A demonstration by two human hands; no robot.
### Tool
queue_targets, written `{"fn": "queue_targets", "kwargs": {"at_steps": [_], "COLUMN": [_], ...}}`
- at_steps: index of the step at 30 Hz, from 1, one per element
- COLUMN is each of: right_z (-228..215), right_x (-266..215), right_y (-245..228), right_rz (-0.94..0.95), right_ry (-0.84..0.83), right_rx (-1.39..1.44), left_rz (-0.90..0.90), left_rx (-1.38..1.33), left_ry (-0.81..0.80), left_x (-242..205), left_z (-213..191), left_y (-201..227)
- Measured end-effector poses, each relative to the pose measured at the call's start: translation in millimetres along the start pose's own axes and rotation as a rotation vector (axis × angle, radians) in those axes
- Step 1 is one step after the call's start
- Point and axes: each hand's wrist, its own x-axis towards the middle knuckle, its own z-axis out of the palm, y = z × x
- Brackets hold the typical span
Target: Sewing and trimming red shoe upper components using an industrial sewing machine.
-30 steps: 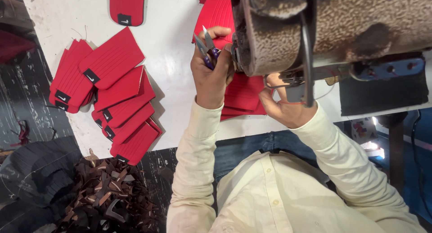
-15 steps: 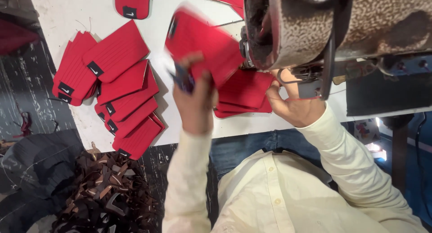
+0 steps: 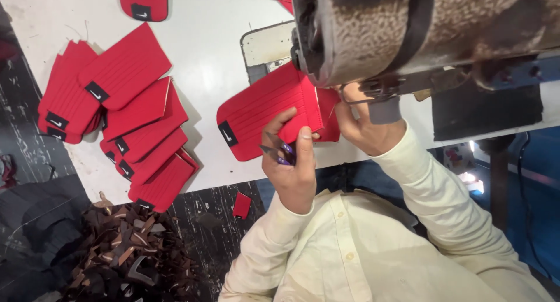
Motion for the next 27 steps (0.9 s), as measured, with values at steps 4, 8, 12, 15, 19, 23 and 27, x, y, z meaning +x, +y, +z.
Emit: {"fn": "queue_targets", "kwargs": {"at_steps": [4,8,12,15,19,23,27], "right_z": [-6,-1,-1,-2,-2,2,2], "right_x": [-2,-10,-10,-9,-10,-13,-14], "right_y": [1,4,5,3,4,7,8], "right_rz": [-0.285,-0.339,-0.286,-0.318,-0.319,-0.280,-0.285], "right_ry": [-0.034,-0.008,-0.046,-0.010,-0.014,-0.038,-0.016], "right_rx": [-0.391,-0.627,-0.552,-0.591,-0.568,-0.535,-0.533], "left_rz": [-0.073,-0.024,0.091,0.126,0.076,0.099,0.111], "left_rx": [-0.070,-0.057,-0.018,0.003,-0.042,-0.033,-0.001], "left_ry": [0.046,0.019,-0.023,-0.021,-0.030,-0.030,-0.026], "left_x": [12,18,18,20,25,32,38], "left_z": [7,4,3,2,5,8,10], "left_y": [7,6,2,4,7,11,12]}}
